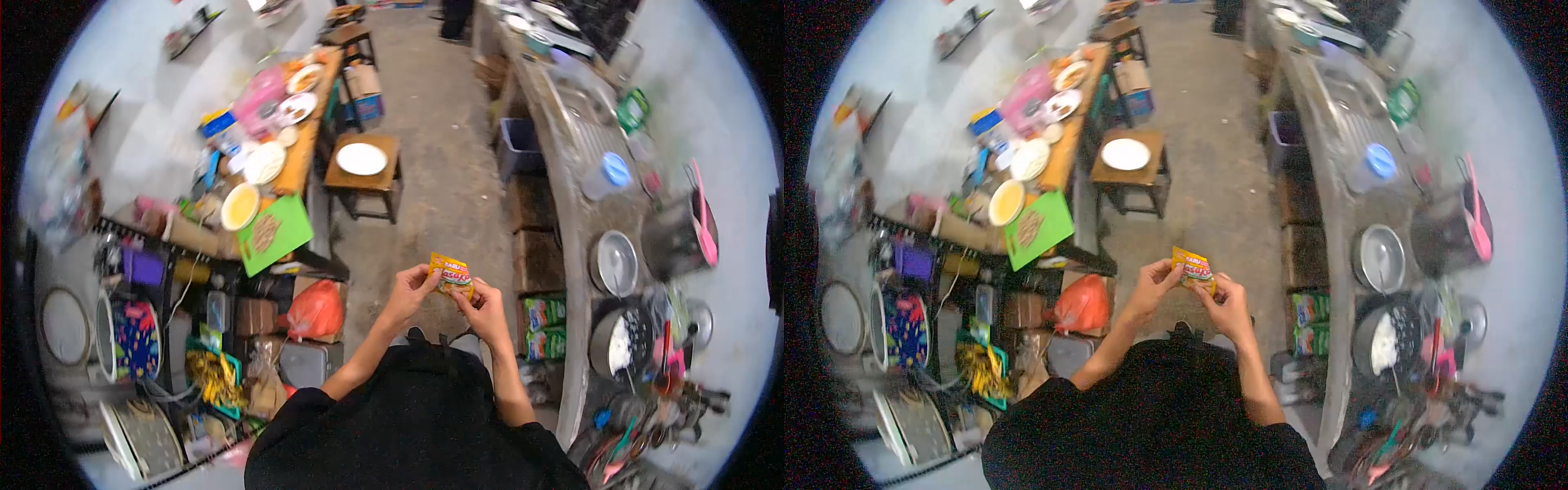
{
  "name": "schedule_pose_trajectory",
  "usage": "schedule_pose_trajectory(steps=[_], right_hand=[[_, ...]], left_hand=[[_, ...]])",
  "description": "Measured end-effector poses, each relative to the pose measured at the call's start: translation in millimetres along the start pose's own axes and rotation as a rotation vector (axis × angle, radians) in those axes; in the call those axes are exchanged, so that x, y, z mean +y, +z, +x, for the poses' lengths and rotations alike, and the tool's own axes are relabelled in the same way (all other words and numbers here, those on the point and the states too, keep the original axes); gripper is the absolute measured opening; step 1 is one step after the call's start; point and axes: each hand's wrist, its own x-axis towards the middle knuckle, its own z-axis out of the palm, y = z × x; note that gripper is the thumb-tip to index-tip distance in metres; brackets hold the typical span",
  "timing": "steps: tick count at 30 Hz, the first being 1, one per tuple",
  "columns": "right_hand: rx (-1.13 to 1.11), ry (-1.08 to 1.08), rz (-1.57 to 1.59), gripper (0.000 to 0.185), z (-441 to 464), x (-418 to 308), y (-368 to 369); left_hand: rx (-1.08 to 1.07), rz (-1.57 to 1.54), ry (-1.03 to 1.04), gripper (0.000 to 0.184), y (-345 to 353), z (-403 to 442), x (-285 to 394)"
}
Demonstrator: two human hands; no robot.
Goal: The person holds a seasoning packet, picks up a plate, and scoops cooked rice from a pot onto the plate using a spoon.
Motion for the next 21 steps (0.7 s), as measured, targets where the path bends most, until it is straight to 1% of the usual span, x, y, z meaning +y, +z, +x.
schedule_pose_trajectory(steps=[2,4,5,7,9,11,13,15,17,19,20,21], right_hand=[[-0.070,-0.004,0.026,0.011,11,6,13],[-0.124,-0.006,0.042,0.011,23,10,22],[-0.142,-0.018,0.025,0.011,29,11,25],[-0.186,-0.029,0.012,0.011,41,12,32],[-0.222,0.036,0.075,0.010,56,10,37],[-0.259,-0.005,0.031,0.009,76,25,39],[-0.287,-0.047,-0.013,0.009,98,34,40],[-0.297,0.024,0.032,0.011,122,42,41],[-0.303,0.032,0.045,0.010,148,52,39],[-0.311,0.045,0.071,0.010,178,53,35],[-0.338,0.039,0.022,0.009,191,53,32],[-0.364,0.034,-0.030,0.009,202,53,28]], left_hand=[[0.054,0.010,-0.003,0.021,-11,-6,8],[0.139,-0.102,-0.048,0.024,-18,-9,12],[0.168,-0.110,-0.040,0.024,-23,-10,11],[0.207,-0.100,-0.051,0.026,-33,-10,9],[0.243,-0.094,-0.040,0.025,-40,-6,9],[0.266,-0.084,-0.029,0.025,-46,3,7],[0.283,-0.053,-0.008,0.026,-52,18,5],[0.306,-0.069,-0.002,0.026,-56,38,7],[0.327,-0.085,0.007,0.026,-56,64,7],[0.361,-0.183,-0.082,0.031,-60,90,5],[0.373,-0.178,-0.095,0.031,-63,100,3],[0.350,-0.346,-0.077,0.032,-64,111,0]])
